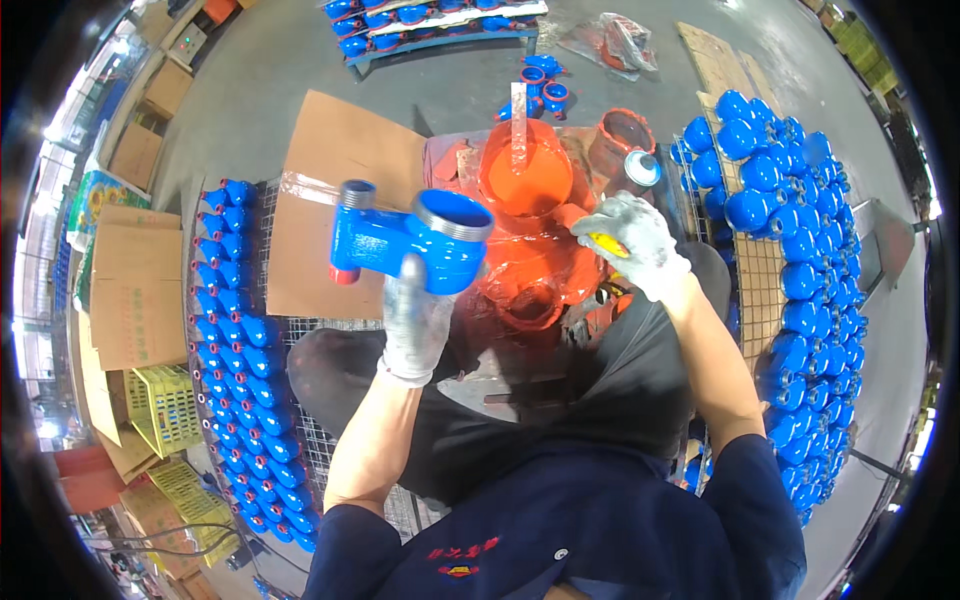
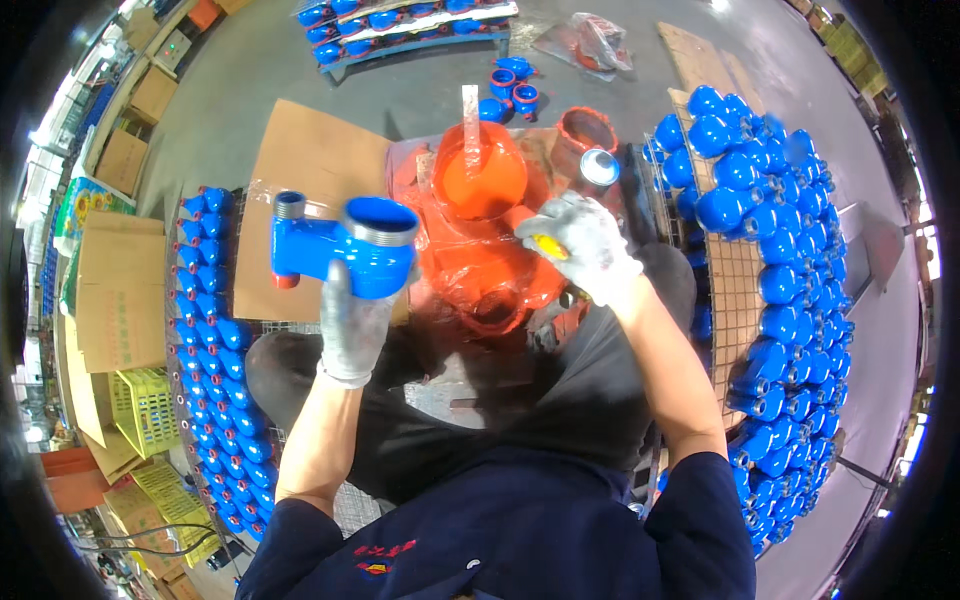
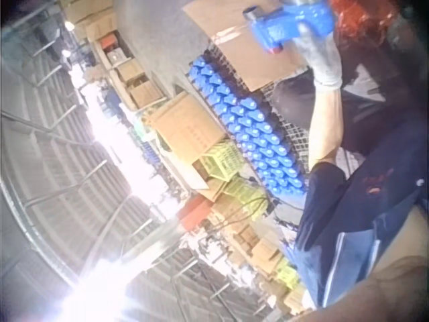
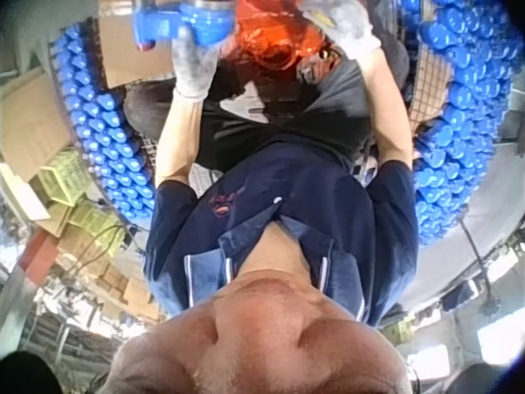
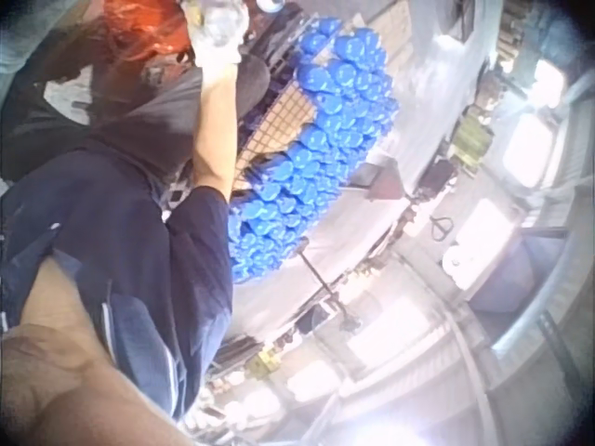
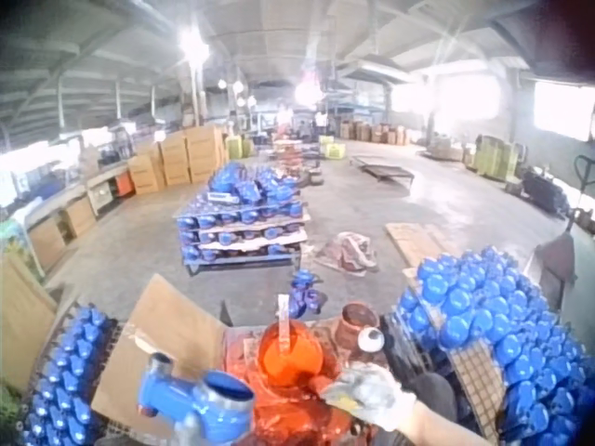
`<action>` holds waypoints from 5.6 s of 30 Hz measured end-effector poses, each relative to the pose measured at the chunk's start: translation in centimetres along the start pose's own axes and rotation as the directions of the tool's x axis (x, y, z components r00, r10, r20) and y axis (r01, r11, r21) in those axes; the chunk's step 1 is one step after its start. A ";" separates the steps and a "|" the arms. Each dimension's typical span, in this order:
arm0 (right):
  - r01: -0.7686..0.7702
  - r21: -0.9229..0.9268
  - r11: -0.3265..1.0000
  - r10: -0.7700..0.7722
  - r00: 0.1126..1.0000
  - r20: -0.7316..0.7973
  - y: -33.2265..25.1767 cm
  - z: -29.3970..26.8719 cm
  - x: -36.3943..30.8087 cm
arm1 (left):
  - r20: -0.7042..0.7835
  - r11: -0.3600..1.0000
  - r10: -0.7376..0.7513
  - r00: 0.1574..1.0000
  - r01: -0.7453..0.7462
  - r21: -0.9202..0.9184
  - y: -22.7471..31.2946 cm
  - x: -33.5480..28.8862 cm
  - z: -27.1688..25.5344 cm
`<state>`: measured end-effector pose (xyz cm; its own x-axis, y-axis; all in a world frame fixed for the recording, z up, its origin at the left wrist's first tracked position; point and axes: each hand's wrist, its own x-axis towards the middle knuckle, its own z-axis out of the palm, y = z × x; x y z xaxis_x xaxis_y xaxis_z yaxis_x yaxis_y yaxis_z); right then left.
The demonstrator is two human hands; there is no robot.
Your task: The person paints the threaded ends and openings of blue pipe fittings using a brush dipped in red paint and arranges them in rows on a metal rack.
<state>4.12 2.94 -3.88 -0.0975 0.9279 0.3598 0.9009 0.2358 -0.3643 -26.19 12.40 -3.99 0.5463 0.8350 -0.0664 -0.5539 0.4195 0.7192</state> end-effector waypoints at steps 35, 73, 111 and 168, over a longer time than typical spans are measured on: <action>0.023 0.646 0.763 0.124 0.976 -0.180 -11.5 -10.7 -3.6 | 0.596 0.136 0.359 0.718 -0.672 0.728 -2.4 -6.4 6.1; -0.220 0.851 0.476 0.466 0.884 -0.032 -9.6 -13.4 -0.1 | 0.164 0.490 0.218 0.962 -0.253 0.834 -2.7 -8.1 4.9; 0.402 0.562 0.723 -0.368 0.913 -0.179 -4.7 -10.8 -0.1 | 0.566 0.283 -0.522 0.638 0.756 -0.591 -0.7 -10.0 7.7; -0.056 -0.194 0.979 0.034 0.992 -0.119 -7.2 0.2 7.4 | -0.463 -0.604 0.610 0.643 0.756 0.255 14.7 0.5 -49.7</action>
<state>-3.21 8.20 1.26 -0.0162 0.8944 0.4469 0.9698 0.1228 -0.2107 -65.28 36.68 -27.77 -0.2771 0.9578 0.0760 0.9071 0.2869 -0.3081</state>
